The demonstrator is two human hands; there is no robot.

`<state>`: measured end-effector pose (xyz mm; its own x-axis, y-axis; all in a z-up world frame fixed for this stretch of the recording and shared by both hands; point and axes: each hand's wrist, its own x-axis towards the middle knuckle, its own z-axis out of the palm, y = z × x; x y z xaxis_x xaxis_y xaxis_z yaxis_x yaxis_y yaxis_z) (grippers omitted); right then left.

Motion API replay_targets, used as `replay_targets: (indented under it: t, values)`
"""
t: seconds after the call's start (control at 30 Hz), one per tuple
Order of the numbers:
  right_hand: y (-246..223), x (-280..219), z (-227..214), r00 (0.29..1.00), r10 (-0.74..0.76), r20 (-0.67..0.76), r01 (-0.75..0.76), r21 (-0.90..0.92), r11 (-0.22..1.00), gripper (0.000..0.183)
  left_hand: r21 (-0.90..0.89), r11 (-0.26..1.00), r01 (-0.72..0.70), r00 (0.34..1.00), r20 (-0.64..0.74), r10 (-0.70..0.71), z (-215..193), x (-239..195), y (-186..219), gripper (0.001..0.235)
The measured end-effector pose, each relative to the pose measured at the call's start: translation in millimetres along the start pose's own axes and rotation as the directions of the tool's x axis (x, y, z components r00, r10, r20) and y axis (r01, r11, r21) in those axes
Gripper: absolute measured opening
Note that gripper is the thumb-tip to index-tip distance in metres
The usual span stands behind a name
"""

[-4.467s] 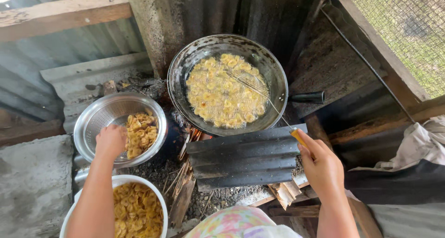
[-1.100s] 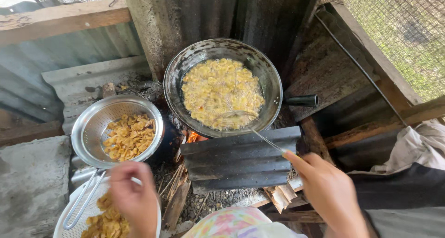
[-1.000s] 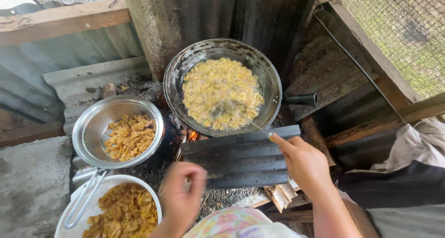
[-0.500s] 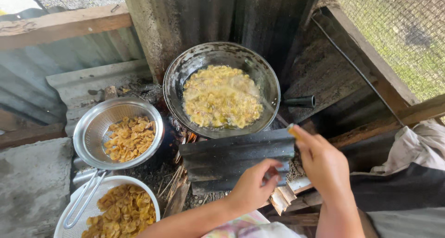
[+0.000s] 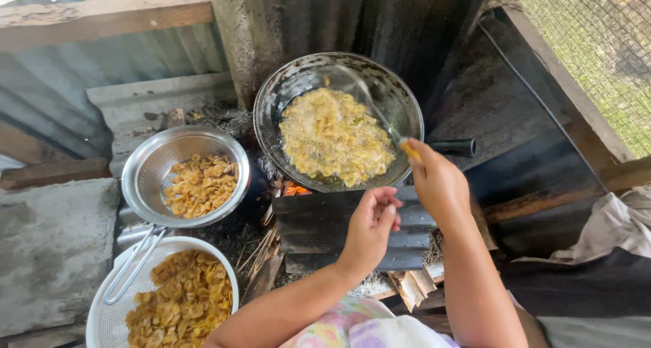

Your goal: The person prepares banana chips by transferring fried banana slices from a sieve into a bowl, and then adding more sliced bananas into a pan of hot oil using a spider strainer to stir them as they fry.

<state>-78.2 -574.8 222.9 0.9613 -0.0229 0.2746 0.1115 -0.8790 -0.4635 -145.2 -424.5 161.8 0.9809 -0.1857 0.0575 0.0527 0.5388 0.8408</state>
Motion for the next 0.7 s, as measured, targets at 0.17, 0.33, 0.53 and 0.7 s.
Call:
replay_targets:
  t: [0.17,0.33,0.53,0.7]
  values:
    - [-15.3,21.5,40.6,0.971,-0.229,-0.066,0.217,-0.153,0.964,0.039,-0.043,0.999,0.027,0.996,-0.088,-0.031,-6.9,7.6,-11.5,0.02]
    - [-45.0,-38.8,-18.5,0.991,-0.121,0.064,0.134,-0.27,0.954,0.035,0.254,0.967,-0.035,0.979,-0.187,0.085,-1.3,-9.6,-10.9,0.035]
    - [-56.0,-66.5,-42.5,0.987,-0.135,0.09,0.156,-0.289,0.945,0.044,-0.239,0.961,0.136,0.989,-0.024,-0.146,27.6,-21.5,-20.6,0.056]
    - [-46.8,-70.3,-39.7,0.988,-0.143,0.057,0.153,-0.255,0.955,0.045,-0.257,0.932,0.254,0.964,-0.018,-0.267,25.9,-25.9,-29.5,0.054]
